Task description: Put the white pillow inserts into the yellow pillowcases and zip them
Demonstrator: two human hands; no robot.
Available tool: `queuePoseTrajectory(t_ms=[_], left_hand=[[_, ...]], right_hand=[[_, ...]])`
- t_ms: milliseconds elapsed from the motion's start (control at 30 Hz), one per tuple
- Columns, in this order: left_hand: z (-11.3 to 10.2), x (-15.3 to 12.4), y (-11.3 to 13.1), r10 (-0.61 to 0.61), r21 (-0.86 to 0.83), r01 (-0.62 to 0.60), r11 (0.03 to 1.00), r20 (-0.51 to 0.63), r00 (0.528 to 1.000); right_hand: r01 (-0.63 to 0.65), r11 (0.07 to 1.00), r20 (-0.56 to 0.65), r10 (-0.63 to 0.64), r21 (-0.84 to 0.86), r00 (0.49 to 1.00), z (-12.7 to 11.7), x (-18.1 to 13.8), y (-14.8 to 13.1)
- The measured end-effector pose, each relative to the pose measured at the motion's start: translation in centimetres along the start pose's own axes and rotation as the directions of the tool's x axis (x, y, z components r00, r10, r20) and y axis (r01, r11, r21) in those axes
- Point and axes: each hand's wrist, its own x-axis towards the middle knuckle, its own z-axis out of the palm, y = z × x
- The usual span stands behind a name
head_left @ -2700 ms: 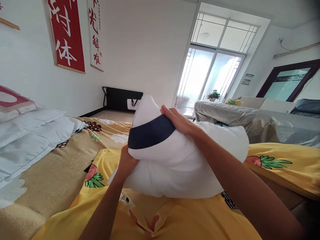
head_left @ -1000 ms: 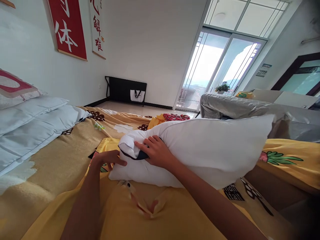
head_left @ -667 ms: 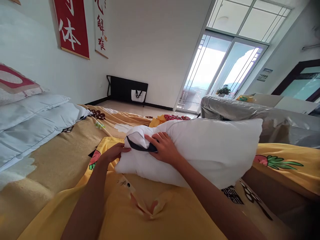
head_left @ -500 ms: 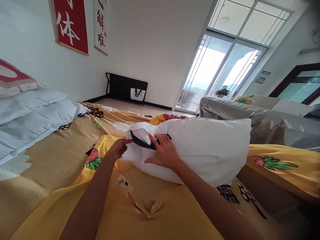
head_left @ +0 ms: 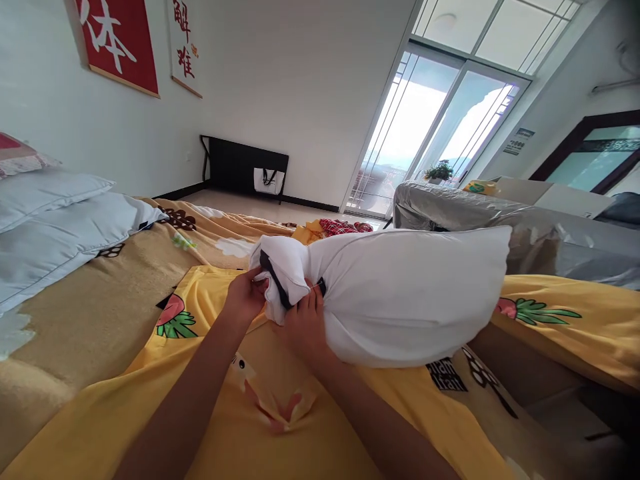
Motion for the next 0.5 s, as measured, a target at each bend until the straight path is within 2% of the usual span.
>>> queuePoseTrajectory(t_ms=[200,367,433,467,500], left_hand=[[0.9,-1.4,0.1,-0.012,-0.069,0.012,0.998,0.011,1.0],[1.5,-2.8,0.4,-0.075,-0.003,0.076,0.997,0.112,0.991],[1.8,-3.7,0.4,-0.085,0.061,0.073,0.995,0.207,0.975],[1.9,-4.3,0.4,-0.088,0.118,0.055,0.991,0.296,0.951],[1.9,-4.9,0.5,-0.096,0.183,0.022,0.983,0.407,0.908]], right_hand=[[-0.067,0.998,-0.225,0.067,0.007,0.972,0.4,1.3,0.4],[-0.044,0.99,-0.281,0.08,0.131,0.956,-1.2,3.1,2.8],[-0.012,0.987,-0.278,0.056,0.157,0.959,-2.9,3.7,5.0],[0.002,0.987,-0.267,0.041,0.161,0.963,-4.1,4.1,6.5],[0.016,0.987,-0.24,0.023,0.159,0.97,-5.6,4.6,8.3]])
